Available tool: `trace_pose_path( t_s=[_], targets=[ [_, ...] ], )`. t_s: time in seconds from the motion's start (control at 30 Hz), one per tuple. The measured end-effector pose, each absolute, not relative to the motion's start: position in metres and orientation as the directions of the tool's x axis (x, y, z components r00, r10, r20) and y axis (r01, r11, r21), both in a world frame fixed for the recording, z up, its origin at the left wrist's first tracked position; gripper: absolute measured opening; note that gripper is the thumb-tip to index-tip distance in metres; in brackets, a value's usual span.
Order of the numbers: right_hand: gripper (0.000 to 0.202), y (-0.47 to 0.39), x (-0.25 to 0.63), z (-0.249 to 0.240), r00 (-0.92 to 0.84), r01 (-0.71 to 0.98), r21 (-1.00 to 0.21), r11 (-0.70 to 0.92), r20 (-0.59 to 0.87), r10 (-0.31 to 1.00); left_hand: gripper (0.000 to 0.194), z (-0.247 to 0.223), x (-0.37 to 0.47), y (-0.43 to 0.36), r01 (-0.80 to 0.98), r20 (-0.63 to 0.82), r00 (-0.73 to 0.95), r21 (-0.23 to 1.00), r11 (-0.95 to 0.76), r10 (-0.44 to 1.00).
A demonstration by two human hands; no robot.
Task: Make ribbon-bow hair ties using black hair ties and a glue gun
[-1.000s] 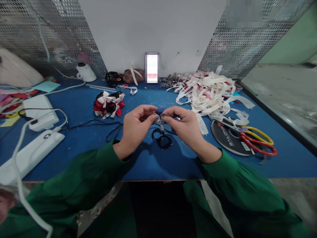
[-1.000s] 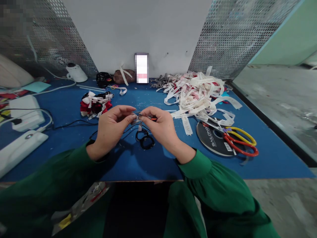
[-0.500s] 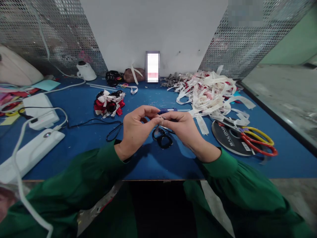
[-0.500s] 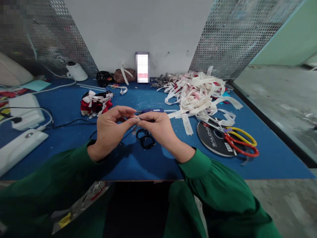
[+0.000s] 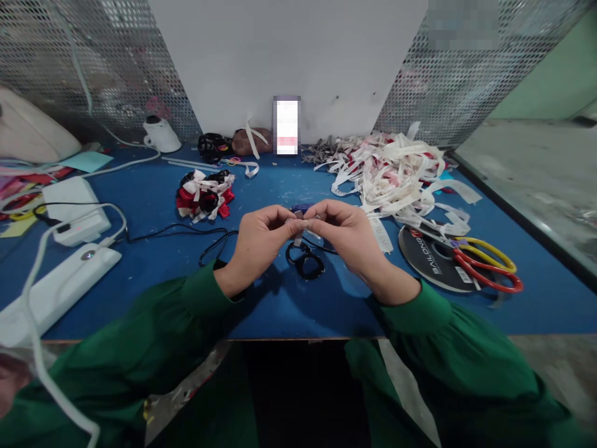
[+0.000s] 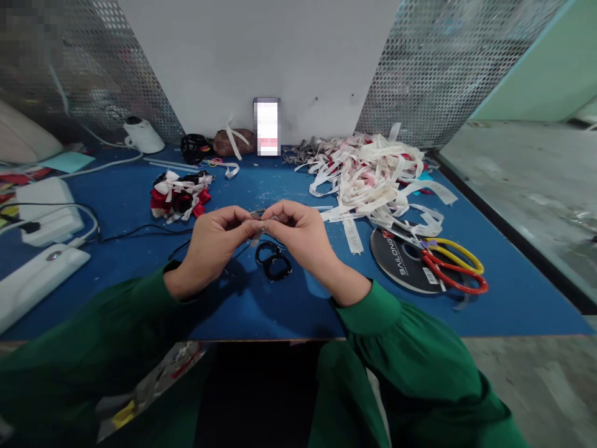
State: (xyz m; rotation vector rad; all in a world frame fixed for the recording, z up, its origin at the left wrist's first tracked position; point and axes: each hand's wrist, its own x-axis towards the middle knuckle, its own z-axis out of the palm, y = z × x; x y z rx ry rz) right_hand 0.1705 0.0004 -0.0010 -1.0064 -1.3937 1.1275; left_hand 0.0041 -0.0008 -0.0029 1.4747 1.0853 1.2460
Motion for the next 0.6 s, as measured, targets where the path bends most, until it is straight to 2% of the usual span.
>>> trace_pose_path(
  t_s=[0.1, 0.2, 0.3, 0.43, 0.6],
  targets=[
    [0.011, 0.0017, 0.1748, 0.0029, -0.151, 0.007, -0.982, 0.191, 0.188, 0.971, 0.026, -0.0028, 0.0045, -0.0015, 0.052, 0.22, 0.113, 0.973, -0.227, 0.969],
    [0.013, 0.0034, 0.1772, 0.0043, -0.144, 0.016, -0.982, 0.189, 0.185, 0.972, 0.019, -0.0025, 0.0045, -0.0025, 0.108, 0.272, 0.089, 0.954, -0.281, 0.958],
    [0.01, 0.0035, 0.1772, 0.0047, -0.149, 0.124, -0.951, 0.282, 0.263, 0.953, 0.016, -0.0012, 0.0034, -0.0025, 0.148, 0.288, 0.077, 0.943, -0.297, 0.954],
    [0.02, 0.0022, 0.1776, 0.0062, -0.269, 0.207, -0.89, 0.407, 0.348, 0.898, 0.022, 0.0016, 0.0016, -0.001, 0.102, 0.199, 0.127, 0.972, -0.213, 0.972],
    [0.011, 0.0032, 0.1819, 0.0084, -0.345, 0.219, -0.886, 0.409, 0.322, 0.882, 0.026, 0.0016, 0.0017, 0.0001, 0.007, 0.063, 0.235, 0.998, -0.066, 0.97]
  ],
)
